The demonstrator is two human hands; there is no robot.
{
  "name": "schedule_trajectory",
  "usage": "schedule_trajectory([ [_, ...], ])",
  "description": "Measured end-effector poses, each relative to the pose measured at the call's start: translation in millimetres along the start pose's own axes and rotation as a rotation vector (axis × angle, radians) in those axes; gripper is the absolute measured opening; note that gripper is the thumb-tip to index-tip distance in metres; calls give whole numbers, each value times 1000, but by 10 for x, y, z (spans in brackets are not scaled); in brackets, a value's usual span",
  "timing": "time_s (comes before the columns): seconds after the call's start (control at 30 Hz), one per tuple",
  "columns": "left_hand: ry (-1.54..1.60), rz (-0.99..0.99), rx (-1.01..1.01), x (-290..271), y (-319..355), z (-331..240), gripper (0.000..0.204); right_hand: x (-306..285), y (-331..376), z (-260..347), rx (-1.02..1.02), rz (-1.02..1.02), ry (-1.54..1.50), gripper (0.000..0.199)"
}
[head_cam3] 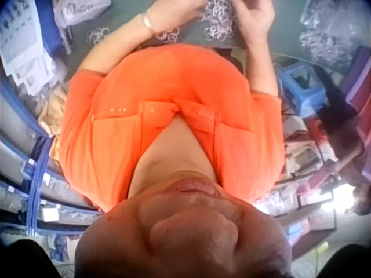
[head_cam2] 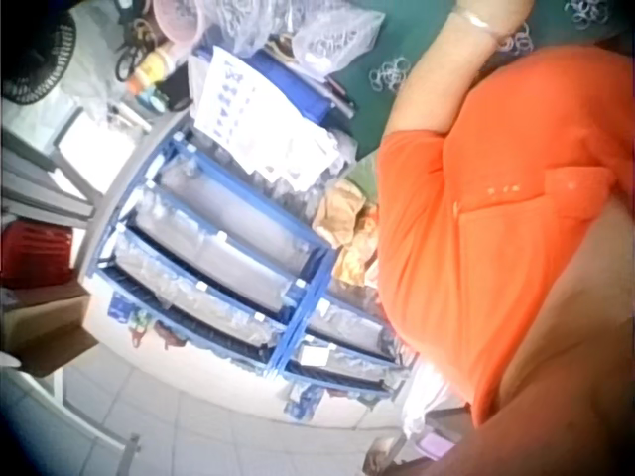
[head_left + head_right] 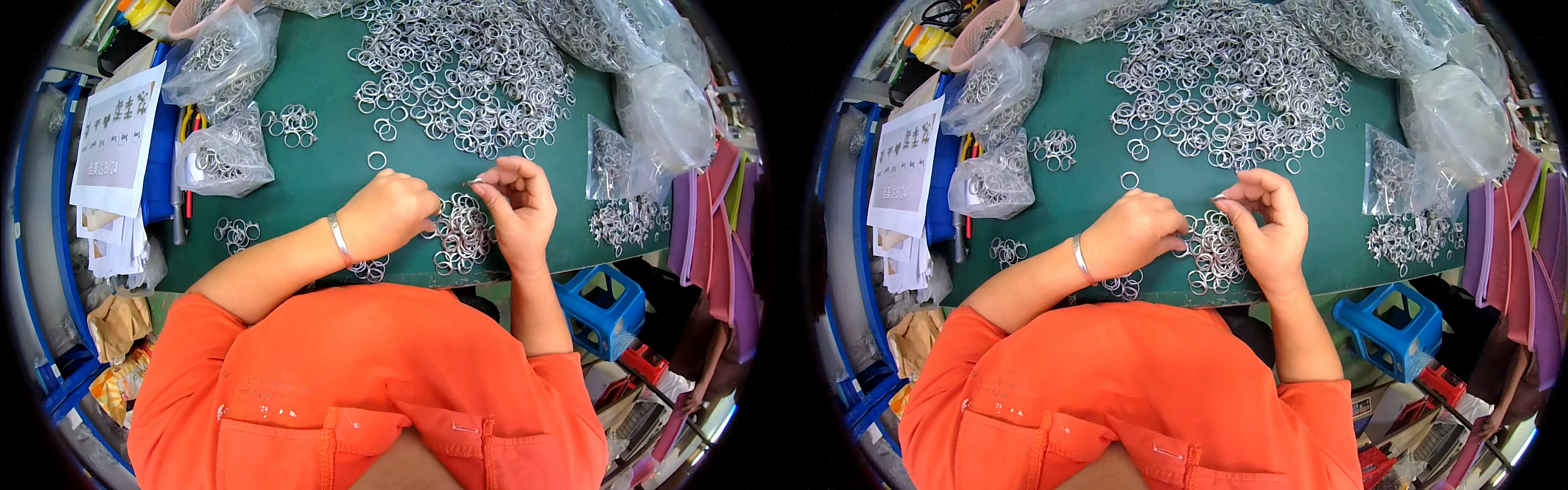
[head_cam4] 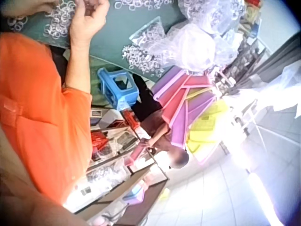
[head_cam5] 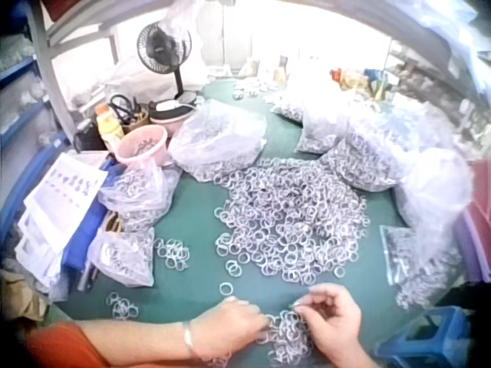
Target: The person picks up metal rings from a large pile on a green table, handles them one at a time, and places them in a separate pile on the same surface.
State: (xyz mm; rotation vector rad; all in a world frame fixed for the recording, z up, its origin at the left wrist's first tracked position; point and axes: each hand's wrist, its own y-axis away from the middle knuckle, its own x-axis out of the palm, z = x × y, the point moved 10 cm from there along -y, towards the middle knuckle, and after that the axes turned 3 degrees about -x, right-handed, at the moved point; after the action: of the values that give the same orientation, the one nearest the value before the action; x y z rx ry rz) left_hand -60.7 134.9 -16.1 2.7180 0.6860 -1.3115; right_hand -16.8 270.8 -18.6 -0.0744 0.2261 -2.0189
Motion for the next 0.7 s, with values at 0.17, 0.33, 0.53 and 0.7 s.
schedule_trajectory([
  [0.17, 131, -195, -85, -368, -23, 148, 17, 42, 61, 239, -204, -20, 67, 36],
  [0.33, 581, -260, -144, -480, -29, 107, 22, 312, 68, 528, -343, 144, 255, 22],
  [0.53, 384, 51, -136, -542, 244, 148, 9, 560, -18, 398, -214, 327, 400, 7],
  [0.7, 257, 220, -88, -406, 528, 147, 10, 994, -209, 209, -280, 462, 630, 10],
])
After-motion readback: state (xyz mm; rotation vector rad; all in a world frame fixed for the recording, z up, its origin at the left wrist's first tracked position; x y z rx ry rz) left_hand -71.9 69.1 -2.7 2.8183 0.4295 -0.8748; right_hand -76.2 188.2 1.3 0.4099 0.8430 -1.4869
